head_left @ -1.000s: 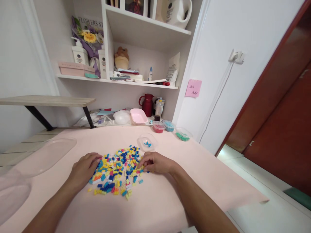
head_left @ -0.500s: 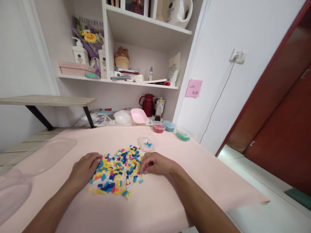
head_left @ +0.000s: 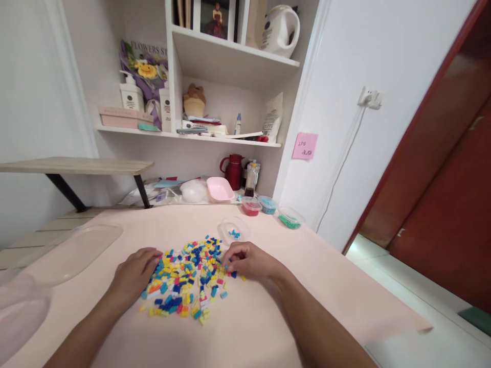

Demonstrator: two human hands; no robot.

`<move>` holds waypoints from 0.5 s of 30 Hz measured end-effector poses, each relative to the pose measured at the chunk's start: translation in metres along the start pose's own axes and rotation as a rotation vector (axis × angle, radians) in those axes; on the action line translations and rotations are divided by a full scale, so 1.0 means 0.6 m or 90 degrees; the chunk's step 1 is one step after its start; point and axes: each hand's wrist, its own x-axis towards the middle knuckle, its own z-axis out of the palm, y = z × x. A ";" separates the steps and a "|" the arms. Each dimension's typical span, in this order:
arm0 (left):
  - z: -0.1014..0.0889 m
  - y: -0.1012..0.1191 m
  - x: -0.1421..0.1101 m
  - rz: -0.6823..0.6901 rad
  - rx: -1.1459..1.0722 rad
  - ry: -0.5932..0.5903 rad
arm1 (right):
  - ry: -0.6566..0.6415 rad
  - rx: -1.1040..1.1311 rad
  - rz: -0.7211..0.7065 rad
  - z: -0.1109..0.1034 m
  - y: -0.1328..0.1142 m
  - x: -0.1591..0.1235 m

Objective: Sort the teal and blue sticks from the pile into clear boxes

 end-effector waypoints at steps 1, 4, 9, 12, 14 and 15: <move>0.001 -0.002 0.000 0.000 0.002 0.001 | 0.014 0.016 -0.002 0.001 -0.002 0.000; 0.003 -0.004 0.001 0.003 0.004 0.004 | 0.062 0.048 -0.025 0.001 -0.007 0.001; 0.003 -0.005 0.001 0.010 -0.001 0.007 | 0.298 0.045 -0.062 -0.008 -0.005 0.010; 0.001 -0.004 0.002 0.013 -0.003 0.005 | 0.434 0.020 -0.066 -0.022 0.001 0.016; -0.002 -0.001 0.002 0.010 -0.003 0.001 | 0.476 0.007 -0.060 -0.031 0.007 0.018; -0.003 0.000 0.002 0.009 -0.002 -0.001 | 0.487 0.006 -0.057 -0.034 0.010 0.018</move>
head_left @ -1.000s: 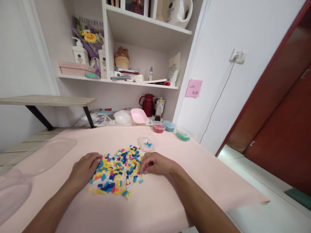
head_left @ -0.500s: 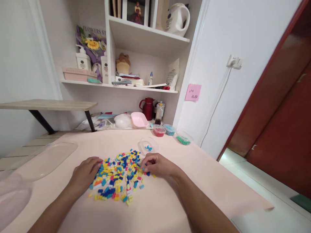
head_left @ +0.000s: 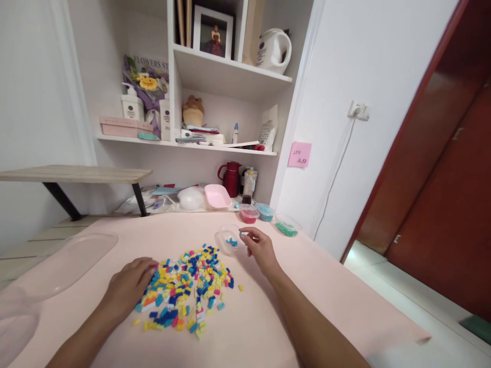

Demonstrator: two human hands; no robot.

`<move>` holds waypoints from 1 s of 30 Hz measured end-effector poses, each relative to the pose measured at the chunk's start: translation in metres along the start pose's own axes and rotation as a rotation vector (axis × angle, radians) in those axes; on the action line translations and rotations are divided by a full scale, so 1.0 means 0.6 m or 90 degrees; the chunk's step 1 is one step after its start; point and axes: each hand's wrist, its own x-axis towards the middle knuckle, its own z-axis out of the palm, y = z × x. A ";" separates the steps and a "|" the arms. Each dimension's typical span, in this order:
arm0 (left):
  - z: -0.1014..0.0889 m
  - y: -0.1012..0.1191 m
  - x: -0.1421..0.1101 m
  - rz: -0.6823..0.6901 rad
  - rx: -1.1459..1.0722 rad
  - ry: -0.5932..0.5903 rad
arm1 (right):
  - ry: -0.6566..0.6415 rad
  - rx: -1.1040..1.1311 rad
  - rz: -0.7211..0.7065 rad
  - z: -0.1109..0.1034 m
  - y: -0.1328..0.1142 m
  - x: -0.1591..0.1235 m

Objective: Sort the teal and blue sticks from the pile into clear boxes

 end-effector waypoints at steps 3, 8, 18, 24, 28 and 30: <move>-0.003 0.003 0.000 0.001 0.004 0.000 | 0.028 0.015 -0.001 -0.004 0.007 0.004; -0.003 0.001 -0.001 0.012 0.001 0.018 | 0.048 0.034 -0.012 -0.011 -0.001 0.004; 0.001 -0.001 -0.003 0.023 -0.002 0.018 | -0.583 -0.072 -0.009 0.015 -0.015 -0.045; -0.002 0.005 -0.005 0.021 0.001 0.017 | -0.631 -0.117 -0.126 0.023 -0.027 -0.052; -0.004 0.006 -0.006 0.023 -0.011 0.011 | -0.684 -0.097 -0.140 0.021 -0.034 -0.054; -0.003 0.005 -0.007 0.026 -0.014 0.012 | -0.685 -0.115 -0.143 0.021 -0.033 -0.055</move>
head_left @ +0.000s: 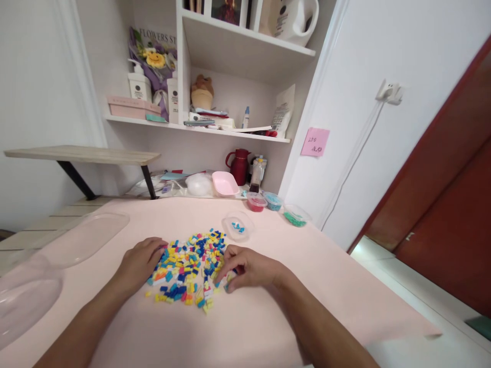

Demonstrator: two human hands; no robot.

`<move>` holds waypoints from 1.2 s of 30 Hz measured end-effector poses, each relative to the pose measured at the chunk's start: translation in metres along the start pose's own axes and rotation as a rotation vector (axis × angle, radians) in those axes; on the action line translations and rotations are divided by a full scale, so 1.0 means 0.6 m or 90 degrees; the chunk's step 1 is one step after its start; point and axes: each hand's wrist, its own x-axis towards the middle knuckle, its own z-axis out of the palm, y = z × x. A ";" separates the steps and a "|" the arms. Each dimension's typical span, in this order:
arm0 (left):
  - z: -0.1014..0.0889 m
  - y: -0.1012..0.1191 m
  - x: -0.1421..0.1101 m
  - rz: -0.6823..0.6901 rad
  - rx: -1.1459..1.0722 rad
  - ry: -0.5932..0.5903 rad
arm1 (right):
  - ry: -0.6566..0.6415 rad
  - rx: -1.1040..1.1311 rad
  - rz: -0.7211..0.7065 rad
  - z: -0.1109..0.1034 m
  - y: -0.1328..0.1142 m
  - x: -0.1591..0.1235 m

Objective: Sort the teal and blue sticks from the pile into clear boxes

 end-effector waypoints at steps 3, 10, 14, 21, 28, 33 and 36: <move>0.001 -0.002 0.000 0.002 0.002 0.002 | 0.034 -0.053 0.026 0.002 0.006 -0.002; 0.001 -0.004 0.002 0.007 0.010 0.011 | 0.112 -0.091 0.084 0.003 0.018 -0.002; 0.003 -0.006 0.002 0.011 0.012 0.002 | 0.126 -0.064 0.100 0.002 0.024 -0.001; 0.001 -0.004 0.001 0.016 0.005 0.008 | 0.186 -0.056 0.146 -0.008 0.028 0.000; 0.004 -0.007 0.002 0.023 -0.002 0.011 | 0.133 0.012 0.145 -0.010 0.032 -0.003; 0.004 -0.007 0.002 0.023 0.002 0.006 | 0.082 -0.024 0.138 -0.019 0.031 -0.009; 0.001 -0.004 0.001 0.023 0.005 -0.004 | 0.076 -0.028 0.149 -0.021 0.032 -0.010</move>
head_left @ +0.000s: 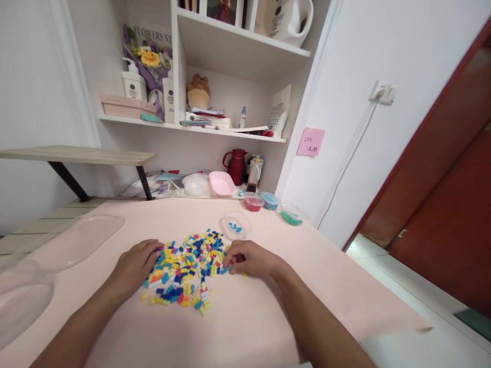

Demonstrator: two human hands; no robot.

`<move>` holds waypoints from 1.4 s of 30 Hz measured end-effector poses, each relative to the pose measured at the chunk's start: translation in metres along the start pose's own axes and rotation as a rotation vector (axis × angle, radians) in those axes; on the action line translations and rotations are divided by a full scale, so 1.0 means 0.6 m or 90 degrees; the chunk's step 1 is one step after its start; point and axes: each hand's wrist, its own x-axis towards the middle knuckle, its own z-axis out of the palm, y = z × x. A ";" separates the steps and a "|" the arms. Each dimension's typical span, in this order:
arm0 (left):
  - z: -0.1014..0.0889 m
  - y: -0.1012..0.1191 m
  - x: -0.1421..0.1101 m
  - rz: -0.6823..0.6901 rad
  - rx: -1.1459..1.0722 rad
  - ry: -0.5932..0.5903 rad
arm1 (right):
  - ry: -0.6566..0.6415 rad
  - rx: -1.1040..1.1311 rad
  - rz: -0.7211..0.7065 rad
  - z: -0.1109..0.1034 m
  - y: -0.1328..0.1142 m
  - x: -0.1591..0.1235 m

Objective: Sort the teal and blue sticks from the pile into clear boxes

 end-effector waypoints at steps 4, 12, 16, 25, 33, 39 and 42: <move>-0.003 0.005 -0.001 -0.007 0.008 -0.010 | 0.026 -0.017 0.014 0.002 0.002 0.001; -0.002 0.003 -0.001 -0.004 0.027 -0.018 | 0.122 0.040 -0.026 0.005 0.003 0.006; -0.001 0.003 -0.003 0.001 0.038 -0.018 | 0.321 0.084 -0.012 -0.003 0.000 0.011; -0.002 0.008 -0.010 -0.005 0.064 -0.023 | 0.569 0.198 -0.003 -0.033 0.007 0.004; -0.001 0.007 -0.011 -0.002 0.072 -0.035 | 0.461 0.174 0.023 -0.021 -0.005 0.003; -0.002 0.008 -0.013 -0.007 0.066 -0.035 | 0.112 0.150 0.031 0.000 -0.004 0.000; -0.001 0.007 -0.013 0.000 0.063 -0.030 | 0.070 0.098 0.021 0.001 0.001 -0.003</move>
